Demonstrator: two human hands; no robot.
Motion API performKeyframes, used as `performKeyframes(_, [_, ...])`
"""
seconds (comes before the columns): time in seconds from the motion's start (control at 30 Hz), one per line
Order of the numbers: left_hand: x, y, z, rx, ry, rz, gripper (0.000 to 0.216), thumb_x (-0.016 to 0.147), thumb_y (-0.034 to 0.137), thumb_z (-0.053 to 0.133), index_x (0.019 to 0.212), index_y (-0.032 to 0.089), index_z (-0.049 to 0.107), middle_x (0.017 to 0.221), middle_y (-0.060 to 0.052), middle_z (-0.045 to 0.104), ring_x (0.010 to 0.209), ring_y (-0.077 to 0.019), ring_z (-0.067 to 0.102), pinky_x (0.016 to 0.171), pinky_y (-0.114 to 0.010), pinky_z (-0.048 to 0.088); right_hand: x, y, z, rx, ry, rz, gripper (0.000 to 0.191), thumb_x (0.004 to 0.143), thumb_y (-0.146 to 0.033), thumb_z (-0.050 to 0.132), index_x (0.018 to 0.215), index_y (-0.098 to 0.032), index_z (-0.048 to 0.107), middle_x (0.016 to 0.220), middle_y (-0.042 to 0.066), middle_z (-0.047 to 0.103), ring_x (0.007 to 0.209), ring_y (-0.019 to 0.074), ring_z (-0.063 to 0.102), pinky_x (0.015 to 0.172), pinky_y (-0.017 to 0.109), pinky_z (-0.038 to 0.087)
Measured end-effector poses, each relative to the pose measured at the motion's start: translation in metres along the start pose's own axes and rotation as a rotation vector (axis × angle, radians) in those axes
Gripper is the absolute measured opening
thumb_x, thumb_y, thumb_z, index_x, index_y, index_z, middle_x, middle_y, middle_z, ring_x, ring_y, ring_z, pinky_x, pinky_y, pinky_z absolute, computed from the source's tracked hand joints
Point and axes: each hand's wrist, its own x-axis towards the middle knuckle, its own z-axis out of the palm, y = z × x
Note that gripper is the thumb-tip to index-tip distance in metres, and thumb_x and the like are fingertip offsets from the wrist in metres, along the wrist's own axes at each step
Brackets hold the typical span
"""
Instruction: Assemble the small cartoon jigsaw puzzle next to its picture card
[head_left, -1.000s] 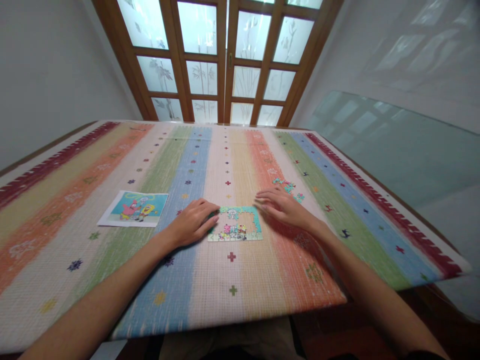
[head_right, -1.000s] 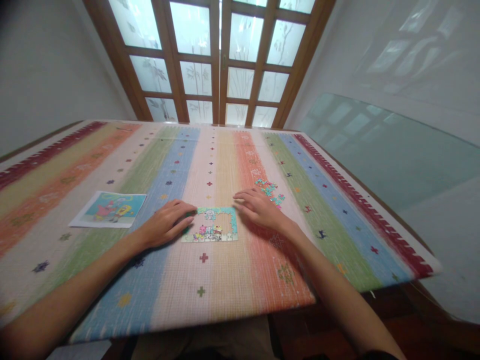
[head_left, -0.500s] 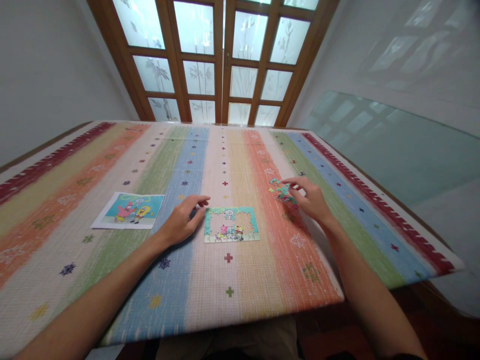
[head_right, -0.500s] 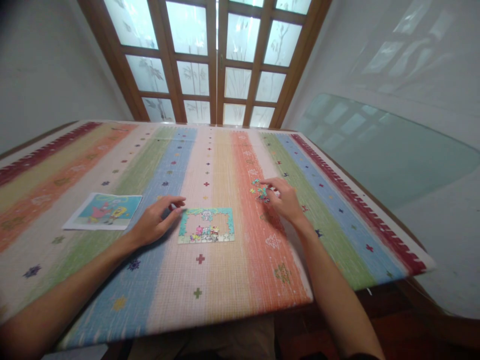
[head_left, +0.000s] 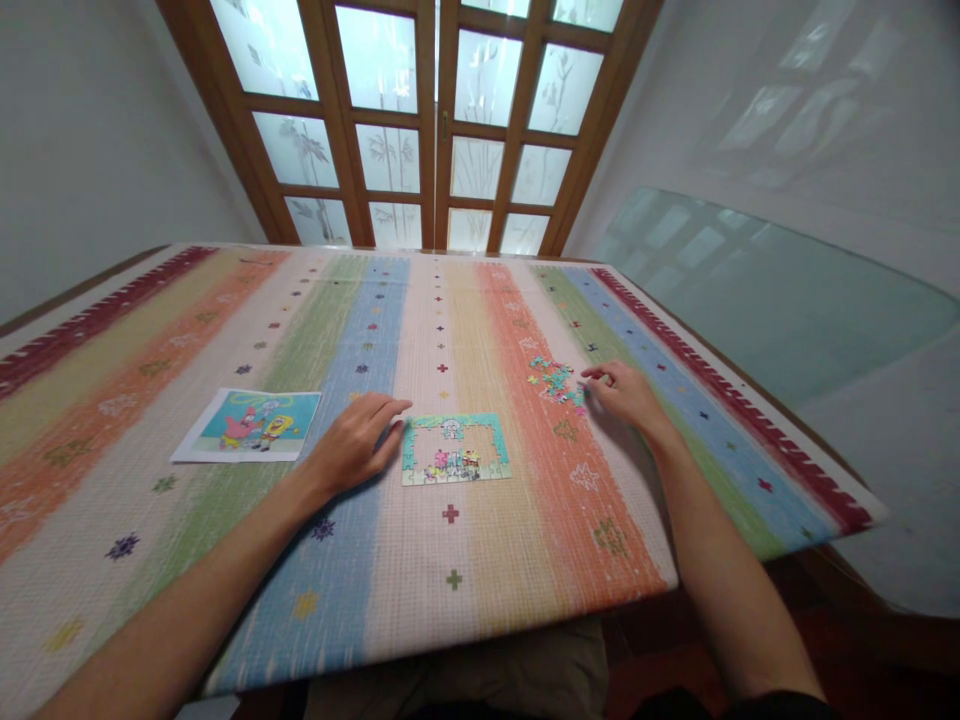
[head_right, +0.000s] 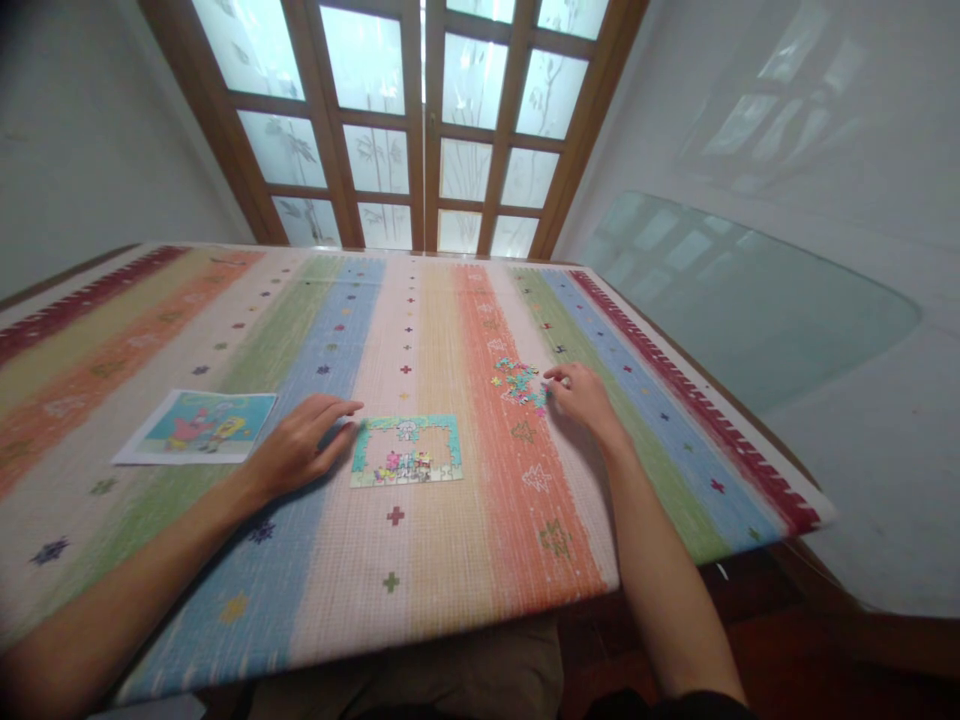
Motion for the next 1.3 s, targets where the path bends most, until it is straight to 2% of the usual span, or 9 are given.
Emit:
performKeyframes(0.1, [0.001, 0.000, 0.000, 0.018, 0.017, 0.036, 0.023, 0.103, 0.019, 0.047, 0.124, 0.014, 0.057, 0.105, -0.011, 0.069, 0.094, -0.0240, 0.065, 0.084, -0.040, 0.055, -0.001, -0.007, 0.006, -0.010, -0.020, -0.046, 0.033, 0.093, -0.035, 0.053, 0.104, -0.018, 0.079, 0.098, 0.014, 0.073, 0.094, 0.0303, 0.065, 0.089, 0.045, 0.050])
performKeyframes(0.2, [0.002, 0.001, 0.000, 0.030, 0.027, 0.061, 0.023, 0.103, 0.018, 0.047, 0.124, 0.013, 0.057, 0.103, -0.012, 0.069, 0.092, -0.0242, 0.064, 0.082, -0.040, 0.056, -0.003, -0.016, 0.016, -0.039, -0.041, -0.136, 0.036, 0.098, -0.037, 0.050, 0.117, -0.024, 0.077, 0.116, 0.013, 0.071, 0.113, 0.0319, 0.061, 0.101, 0.049, 0.044])
performKeyframes(0.27, [0.002, 0.001, 0.000, 0.031, 0.028, 0.073, 0.024, 0.103, 0.018, 0.047, 0.123, 0.013, 0.057, 0.103, -0.012, 0.069, 0.091, -0.0243, 0.064, 0.081, -0.040, 0.056, -0.005, -0.019, 0.021, -0.069, -0.059, -0.187, 0.038, 0.100, -0.038, 0.046, 0.121, -0.028, 0.076, 0.125, 0.011, 0.067, 0.116, 0.0317, 0.059, 0.102, 0.049, 0.043])
performKeyframes(0.53, [0.002, 0.000, 0.001, 0.046, 0.012, 0.094, 0.023, 0.103, 0.019, 0.047, 0.122, 0.012, 0.058, 0.104, -0.013, 0.070, 0.091, -0.0253, 0.064, 0.082, -0.043, 0.055, -0.002, -0.004, 0.024, -0.089, -0.021, -0.192, 0.038, 0.100, -0.033, 0.043, 0.104, -0.023, 0.079, 0.115, 0.013, 0.072, 0.109, 0.0307, 0.061, 0.099, 0.047, 0.044])
performKeyframes(0.83, [0.003, 0.001, -0.002, 0.076, -0.010, 0.105, 0.023, 0.103, 0.019, 0.046, 0.122, 0.011, 0.058, 0.103, -0.012, 0.070, 0.089, -0.0244, 0.063, 0.082, -0.040, 0.055, -0.001, 0.007, 0.028, -0.152, 0.013, -0.141, 0.038, 0.099, -0.028, 0.042, 0.106, -0.022, 0.079, 0.115, 0.013, 0.072, 0.108, 0.0318, 0.061, 0.099, 0.051, 0.043])
performKeyframes(1.0, [0.004, 0.003, -0.003, 0.077, -0.007, 0.123, 0.023, 0.104, 0.019, 0.045, 0.122, 0.013, 0.059, 0.103, -0.011, 0.070, 0.089, -0.0241, 0.064, 0.082, -0.040, 0.053, -0.001, 0.008, 0.026, -0.162, 0.037, -0.107, 0.039, 0.098, -0.024, 0.043, 0.114, -0.021, 0.078, 0.120, 0.015, 0.071, 0.112, 0.0329, 0.060, 0.100, 0.053, 0.042])
performKeyframes(1.17, [0.005, 0.005, -0.003, 0.075, -0.011, 0.121, 0.023, 0.104, 0.019, 0.046, 0.121, 0.013, 0.059, 0.102, -0.011, 0.071, 0.088, -0.0243, 0.063, 0.081, -0.040, 0.053, 0.000, 0.007, 0.018, -0.090, -0.014, -0.174, 0.038, 0.093, -0.016, 0.045, 0.100, -0.023, 0.082, 0.115, 0.012, 0.072, 0.111, 0.0294, 0.062, 0.099, 0.048, 0.042])
performKeyframes(1.3, [0.004, 0.004, -0.004, 0.067, -0.020, 0.114, 0.024, 0.103, 0.020, 0.046, 0.121, 0.014, 0.060, 0.102, -0.011, 0.071, 0.088, -0.0239, 0.064, 0.082, -0.039, 0.053, 0.000, 0.009, 0.016, -0.110, -0.024, -0.131, 0.039, 0.093, -0.018, 0.044, 0.100, -0.022, 0.081, 0.111, 0.012, 0.073, 0.107, 0.0294, 0.063, 0.098, 0.047, 0.043])
